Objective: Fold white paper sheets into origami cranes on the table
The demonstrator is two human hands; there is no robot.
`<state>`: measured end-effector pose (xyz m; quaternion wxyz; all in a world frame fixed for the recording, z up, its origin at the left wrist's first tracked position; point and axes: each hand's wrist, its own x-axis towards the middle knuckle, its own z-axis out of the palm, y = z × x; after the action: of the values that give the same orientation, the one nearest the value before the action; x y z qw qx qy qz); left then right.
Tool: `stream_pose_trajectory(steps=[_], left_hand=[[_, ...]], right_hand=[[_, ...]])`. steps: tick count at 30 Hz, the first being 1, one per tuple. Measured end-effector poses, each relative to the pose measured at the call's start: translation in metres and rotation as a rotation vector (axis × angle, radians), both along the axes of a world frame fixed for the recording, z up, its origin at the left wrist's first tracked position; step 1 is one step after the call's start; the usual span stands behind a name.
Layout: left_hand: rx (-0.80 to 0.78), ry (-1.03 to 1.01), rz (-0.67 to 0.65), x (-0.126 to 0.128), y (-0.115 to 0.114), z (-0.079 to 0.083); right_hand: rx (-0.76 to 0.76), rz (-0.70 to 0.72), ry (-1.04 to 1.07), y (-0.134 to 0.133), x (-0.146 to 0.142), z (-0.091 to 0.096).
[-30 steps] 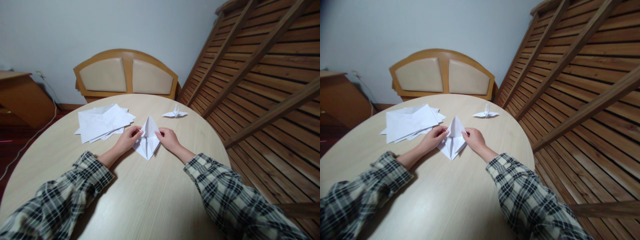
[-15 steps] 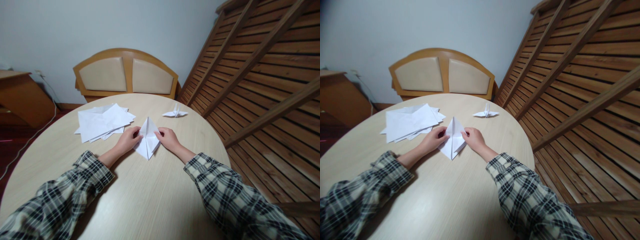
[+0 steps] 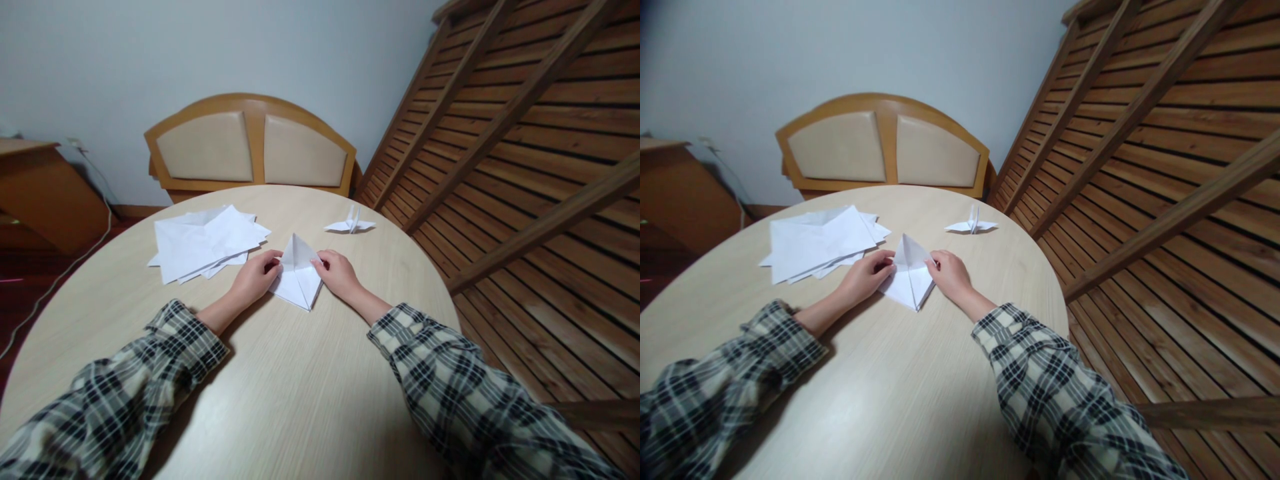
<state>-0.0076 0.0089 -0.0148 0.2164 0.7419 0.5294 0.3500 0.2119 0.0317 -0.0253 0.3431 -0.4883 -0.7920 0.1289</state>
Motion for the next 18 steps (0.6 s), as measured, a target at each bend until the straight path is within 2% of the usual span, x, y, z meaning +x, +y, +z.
stream_pose_trajectory(steps=[6,14,18], left_hand=[[-0.02,-0.037,-0.003,0.0002,0.0,-0.0009],[-0.035,-0.125,0.026,0.0003,0.0007,-0.0042],[-0.013,-0.112,-0.028,0.0003,0.0009,-0.0037]], right_hand=[[-0.013,-0.032,-0.101,-0.002,-0.003,0.0022],[-0.04,-0.142,-0.156,-0.0085,-0.007,0.0068],[-0.059,-0.172,-0.135,-0.0092,-0.006,0.0077]])
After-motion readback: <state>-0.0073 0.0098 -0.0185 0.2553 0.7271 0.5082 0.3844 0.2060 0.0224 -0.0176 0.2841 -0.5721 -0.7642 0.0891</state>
